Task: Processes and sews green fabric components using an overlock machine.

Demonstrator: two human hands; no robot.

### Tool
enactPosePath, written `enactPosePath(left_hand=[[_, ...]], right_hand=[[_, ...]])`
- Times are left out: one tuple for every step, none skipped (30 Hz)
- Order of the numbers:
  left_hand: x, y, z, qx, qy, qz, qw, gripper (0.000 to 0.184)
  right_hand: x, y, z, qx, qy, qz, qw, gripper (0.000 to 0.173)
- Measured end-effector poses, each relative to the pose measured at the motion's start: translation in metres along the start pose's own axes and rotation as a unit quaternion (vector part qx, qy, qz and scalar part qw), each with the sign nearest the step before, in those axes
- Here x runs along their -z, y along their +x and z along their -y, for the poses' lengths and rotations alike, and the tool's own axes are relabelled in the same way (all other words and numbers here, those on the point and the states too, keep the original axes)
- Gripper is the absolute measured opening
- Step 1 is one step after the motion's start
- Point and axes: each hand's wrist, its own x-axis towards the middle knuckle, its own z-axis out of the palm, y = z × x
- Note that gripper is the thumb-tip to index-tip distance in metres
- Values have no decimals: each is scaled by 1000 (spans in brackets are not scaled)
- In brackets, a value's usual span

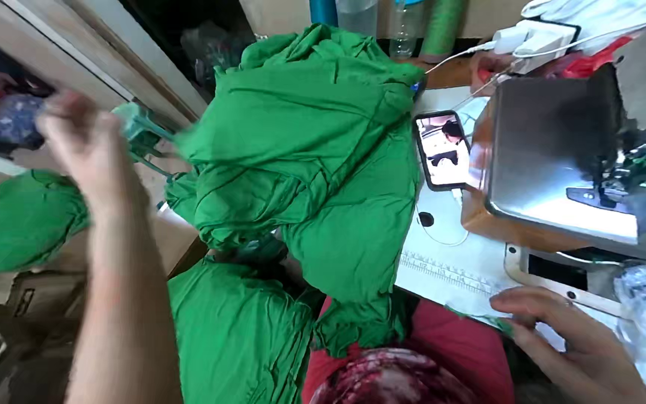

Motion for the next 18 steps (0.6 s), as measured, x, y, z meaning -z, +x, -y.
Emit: enactPosePath(left_hand=[[-21, -37, -12, 7, -2, 30, 1000, 50], [-39, -75, -18, 14, 2, 65, 998, 38], [-54, -108, -22, 13, 9, 91, 996, 27], [-68, -137, -24, 13, 19, 103, 994, 21], [-79, -162, -25, 31, 19, 115, 993, 20], [-88, -184, -21, 55, 2, 113, 992, 20], [-98, -202, -15, 82, -32, 93, 992, 21], [-108, -219, -7, 107, -67, 67, 990, 22], [-117, -233, 0, 134, -96, 49, 985, 24], [-124, -246, 8, 161, -113, 50, 979, 28], [-128, -255, 11, 194, -127, 63, 971, 31], [-131, -261, 11, 233, -141, 81, 959, 30], [-132, -264, 10, 265, -152, 93, 948, 23], [-131, -264, 8, 285, -158, 98, 940, 19], [-128, -263, 6, 293, -161, 96, 938, 17], [-123, -263, 5, 292, -159, 97, 938, 16], [-118, -264, 5, 282, -153, 97, 942, 15], [-114, -266, 5, 268, -146, 96, 947, 13]], right_hand=[[-5, 5, 11, -13, 7, 10, 1000, 20], [-9, 10, 19, -28, 2, 32, 999, 22], [-11, 14, 24, -35, -4, 52, 998, 23], [-14, 16, 25, -34, -7, 65, 997, 23], [-17, 17, 25, -27, -8, 69, 997, 23], [-20, 16, 20, -13, -14, 65, 998, 22], [-23, 14, 11, 1, -31, 60, 998, 18], [-25, 13, 6, 10, -34, 56, 998, 16], [-25, 12, 4, 12, -33, 58, 998, 15], [-24, 12, 4, 8, -36, 64, 997, 15], [-24, 11, 6, 2, -39, 69, 997, 15], [-24, 10, 7, -2, -45, 73, 996, 16], [-24, 10, 9, -3, -54, 79, 995, 16], [-24, 8, 9, 0, -66, 85, 994, 16], [-24, 7, 9, 5, -75, 97, 992, 18], [-22, 5, 7, 14, -78, 109, 991, 22], [-21, 3, 5, 27, -71, 116, 990, 24], [-20, 2, 2, 45, -52, 110, 992, 26]])
